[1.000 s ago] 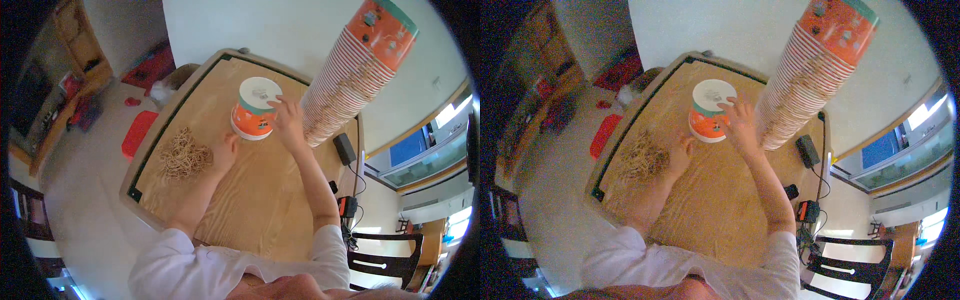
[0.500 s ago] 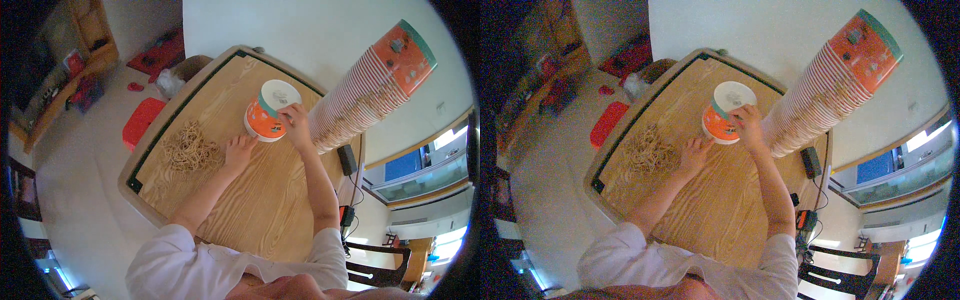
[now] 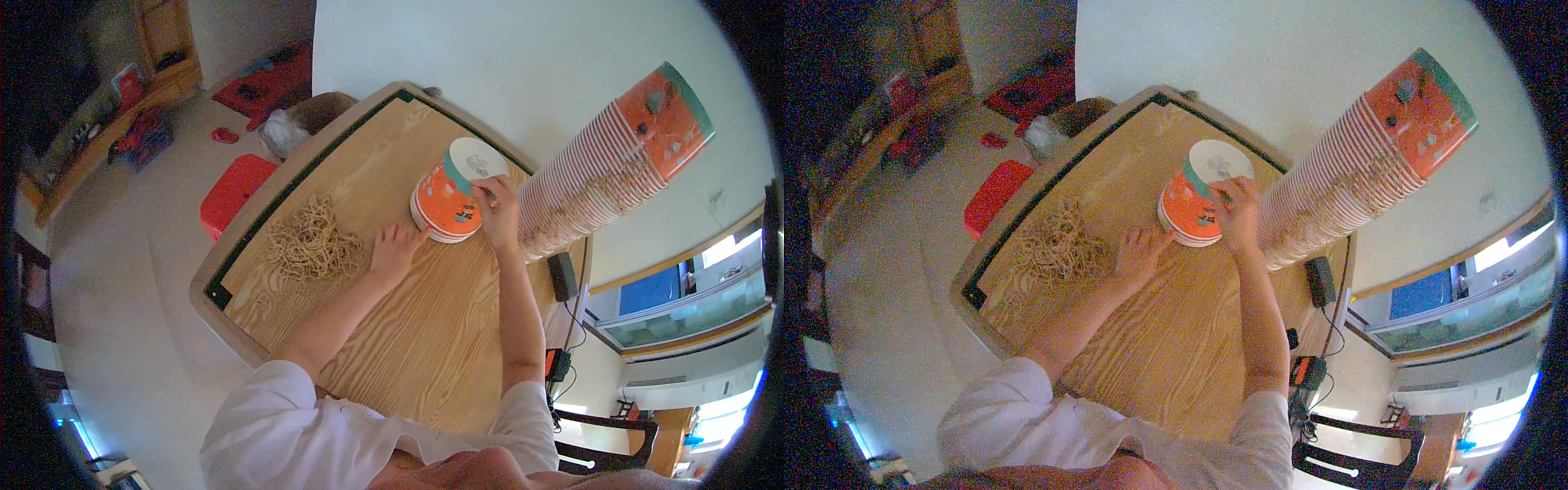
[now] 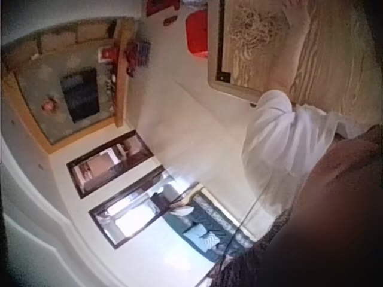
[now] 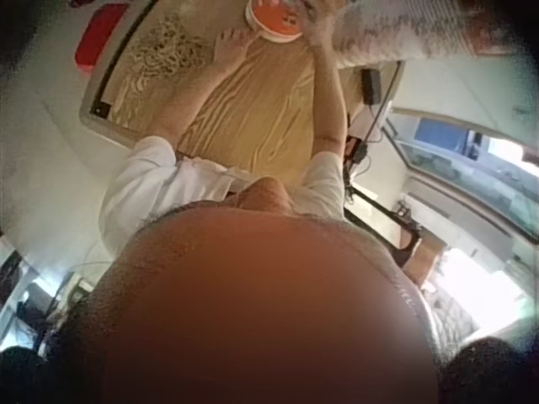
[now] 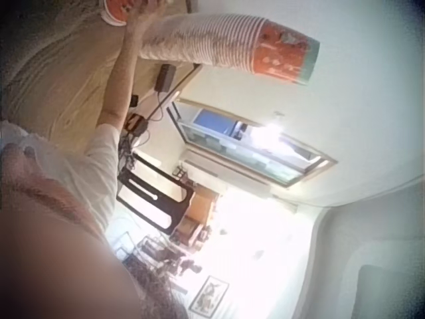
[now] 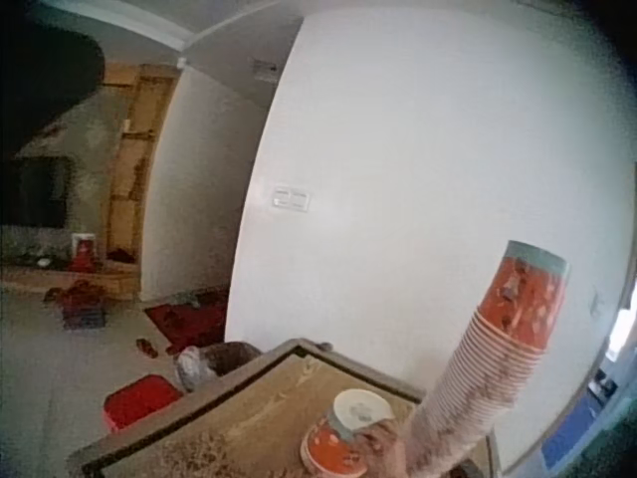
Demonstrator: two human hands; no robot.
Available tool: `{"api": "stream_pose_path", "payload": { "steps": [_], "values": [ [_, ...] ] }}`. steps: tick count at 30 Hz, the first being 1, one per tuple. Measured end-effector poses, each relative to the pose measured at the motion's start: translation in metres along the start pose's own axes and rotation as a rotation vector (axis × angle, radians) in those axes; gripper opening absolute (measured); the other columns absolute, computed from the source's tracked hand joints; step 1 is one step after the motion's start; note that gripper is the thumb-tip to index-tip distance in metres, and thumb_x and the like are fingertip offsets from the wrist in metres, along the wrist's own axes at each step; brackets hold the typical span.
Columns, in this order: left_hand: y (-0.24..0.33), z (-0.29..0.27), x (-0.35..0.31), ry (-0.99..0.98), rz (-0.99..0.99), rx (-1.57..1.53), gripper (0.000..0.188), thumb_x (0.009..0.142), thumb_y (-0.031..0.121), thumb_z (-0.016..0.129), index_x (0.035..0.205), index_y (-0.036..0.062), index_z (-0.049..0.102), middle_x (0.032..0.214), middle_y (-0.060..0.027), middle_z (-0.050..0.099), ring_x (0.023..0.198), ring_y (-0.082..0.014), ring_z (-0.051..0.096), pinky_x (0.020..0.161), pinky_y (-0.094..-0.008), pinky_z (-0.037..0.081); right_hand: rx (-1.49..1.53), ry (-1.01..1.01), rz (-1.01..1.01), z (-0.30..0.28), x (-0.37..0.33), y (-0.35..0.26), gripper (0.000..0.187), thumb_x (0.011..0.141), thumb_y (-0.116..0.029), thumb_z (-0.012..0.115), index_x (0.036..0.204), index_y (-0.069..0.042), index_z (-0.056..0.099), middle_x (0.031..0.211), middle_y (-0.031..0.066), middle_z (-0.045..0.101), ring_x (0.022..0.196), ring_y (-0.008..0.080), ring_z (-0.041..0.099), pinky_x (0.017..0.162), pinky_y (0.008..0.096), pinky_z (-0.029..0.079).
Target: The person is putting rubber bands around a stack of disposable cups.
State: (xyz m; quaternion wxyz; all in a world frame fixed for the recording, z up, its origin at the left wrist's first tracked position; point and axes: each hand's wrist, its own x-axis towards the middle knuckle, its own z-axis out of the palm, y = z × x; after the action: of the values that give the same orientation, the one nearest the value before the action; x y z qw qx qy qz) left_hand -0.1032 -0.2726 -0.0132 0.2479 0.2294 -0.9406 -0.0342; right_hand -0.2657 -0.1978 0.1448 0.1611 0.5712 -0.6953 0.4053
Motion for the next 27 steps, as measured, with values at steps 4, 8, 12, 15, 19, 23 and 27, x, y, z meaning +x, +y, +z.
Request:
{"api": "stream_pose_path", "payload": {
  "steps": [4, 8, 12, 15, 19, 23, 27],
  "values": [
    [0.000, -0.002, -0.001, -0.035, -0.003, -0.038, 0.058, 0.084, 0.017, 0.049, 0.138, 0.0298, 0.032, 0.110, -0.0130, 0.049, 0.105, -0.0305, 0.045, 0.086, -0.0522, 0.036, 0.231, -0.012, 0.221, -0.011, 0.011, -0.012, 0.011, 0.076, -0.001, 0.064, 0.087, -0.003, 0.062, 0.087, 0.0088, 0.055, 0.079, 0.0218, 0.056, 0.067, 0.0316, 0.047],
    [0.002, -0.005, -0.002, -0.080, -0.010, -0.093, 0.061, 0.083, 0.017, 0.051, 0.139, 0.0290, 0.031, 0.111, -0.0133, 0.048, 0.102, -0.0305, 0.046, 0.085, -0.0512, 0.037, 0.045, 0.139, 0.024, -0.040, 0.032, -0.020, 0.011, 0.080, 0.000, 0.061, 0.091, -0.002, 0.061, 0.084, 0.0066, 0.055, 0.078, 0.0167, 0.056, 0.069, 0.0264, 0.046],
    [0.001, 0.002, -0.009, -0.007, 0.009, -0.046, 0.063, 0.081, 0.016, 0.053, 0.140, 0.0243, 0.030, 0.112, -0.0142, 0.048, 0.102, -0.0294, 0.046, 0.084, -0.0465, 0.038, 0.047, 0.318, -0.066, -0.095, 0.049, -0.045, 0.008, 0.083, -0.002, 0.059, 0.090, 0.000, 0.061, 0.088, 0.0049, 0.060, 0.080, 0.0139, 0.055, 0.074, 0.0247, 0.044],
    [-0.007, -0.001, -0.018, 0.171, -0.048, -0.447, 0.064, 0.083, 0.017, 0.054, 0.140, 0.0156, 0.028, 0.119, -0.0158, 0.047, 0.103, -0.0271, 0.046, 0.085, -0.0420, 0.039, 0.377, 0.479, 0.161, -0.130, 0.022, -0.086, 0.011, 0.084, -0.003, 0.058, 0.095, -0.002, 0.060, 0.090, 0.0050, 0.060, 0.084, 0.0139, 0.056, 0.076, 0.0270, 0.046],
    [0.013, -0.075, -0.035, 0.189, -0.261, -1.260, 0.063, 0.084, 0.018, 0.055, 0.139, 0.0077, 0.026, 0.126, -0.0154, 0.044, 0.097, -0.0243, 0.051, 0.083, -0.0369, 0.041, 0.916, 0.484, 0.546, -0.143, -0.044, -0.092, 0.013, 0.088, -0.010, 0.054, 0.100, -0.006, 0.056, 0.077, -0.0024, 0.054, 0.063, 0.0063, 0.048, 0.054, 0.0194, 0.039],
    [0.016, -0.137, -0.077, 0.071, -0.477, -1.632, 0.053, 0.083, 0.016, 0.055, 0.132, 0.0035, 0.037, 0.117, -0.0138, 0.053, 0.087, -0.0221, 0.058, 0.076, -0.0355, 0.047, 0.825, 0.076, 0.908, -0.084, -0.105, -0.069, 0.019, 0.089, -0.015, 0.056, 0.105, -0.005, 0.056, 0.083, -0.0002, 0.057, 0.068, 0.0082, 0.052, 0.058, 0.0217, 0.043],
    [-0.011, -0.149, -0.108, -0.168, -0.562, -1.327, 0.041, 0.079, 0.008, 0.051, 0.119, -0.0010, 0.048, 0.103, -0.0161, 0.061, 0.092, -0.0231, 0.060, 0.079, -0.0368, 0.048, 0.449, -0.251, 0.652, -0.050, -0.142, -0.058, 0.026, 0.092, -0.014, 0.051, 0.116, -0.004, 0.053, 0.105, 0.0064, 0.061, 0.094, 0.0154, 0.057, 0.083, 0.0294, 0.045]
  ]
}}
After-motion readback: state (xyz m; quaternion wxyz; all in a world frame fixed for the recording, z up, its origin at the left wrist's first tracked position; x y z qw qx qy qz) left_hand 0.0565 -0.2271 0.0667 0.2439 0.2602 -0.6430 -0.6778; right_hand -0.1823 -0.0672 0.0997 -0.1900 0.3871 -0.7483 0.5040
